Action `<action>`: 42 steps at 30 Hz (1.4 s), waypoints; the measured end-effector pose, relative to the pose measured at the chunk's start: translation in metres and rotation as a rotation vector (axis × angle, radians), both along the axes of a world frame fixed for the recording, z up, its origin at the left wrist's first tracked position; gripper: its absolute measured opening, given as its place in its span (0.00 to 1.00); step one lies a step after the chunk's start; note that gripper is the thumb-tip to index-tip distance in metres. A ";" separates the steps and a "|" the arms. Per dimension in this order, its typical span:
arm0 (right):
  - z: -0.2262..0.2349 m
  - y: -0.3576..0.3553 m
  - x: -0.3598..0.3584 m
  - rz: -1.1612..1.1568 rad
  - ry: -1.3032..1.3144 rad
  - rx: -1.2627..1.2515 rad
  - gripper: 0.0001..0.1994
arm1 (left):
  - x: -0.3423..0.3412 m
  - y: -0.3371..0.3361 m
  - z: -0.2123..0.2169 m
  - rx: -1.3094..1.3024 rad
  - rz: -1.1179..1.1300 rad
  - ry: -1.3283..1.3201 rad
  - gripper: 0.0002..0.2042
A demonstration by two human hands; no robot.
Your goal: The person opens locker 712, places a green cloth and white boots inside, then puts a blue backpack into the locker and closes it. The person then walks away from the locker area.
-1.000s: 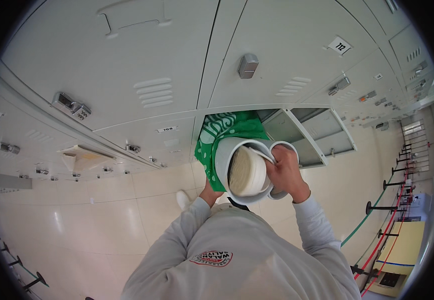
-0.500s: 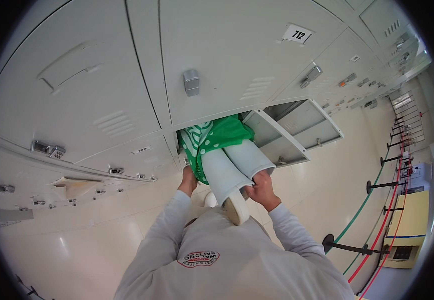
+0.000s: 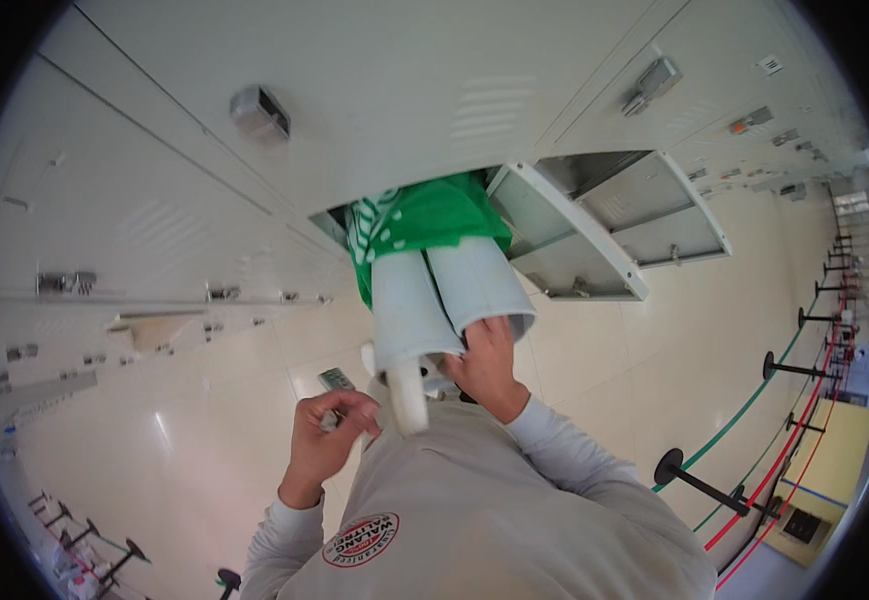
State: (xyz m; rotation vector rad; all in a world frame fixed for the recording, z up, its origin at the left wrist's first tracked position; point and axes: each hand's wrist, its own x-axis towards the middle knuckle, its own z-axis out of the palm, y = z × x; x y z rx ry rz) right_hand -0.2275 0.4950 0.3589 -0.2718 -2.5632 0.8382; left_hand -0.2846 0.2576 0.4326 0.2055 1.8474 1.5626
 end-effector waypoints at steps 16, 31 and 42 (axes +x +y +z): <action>0.013 -0.010 0.000 0.326 -0.319 -0.370 0.37 | 0.081 0.085 -0.072 -0.555 0.007 0.563 0.26; 0.058 0.051 -0.006 0.869 -0.593 -0.701 0.16 | 0.065 0.090 -0.150 -0.450 0.454 0.945 0.23; -0.052 0.046 -0.069 0.205 -0.214 -0.467 0.52 | 0.054 0.071 -0.151 -0.315 0.565 0.780 0.24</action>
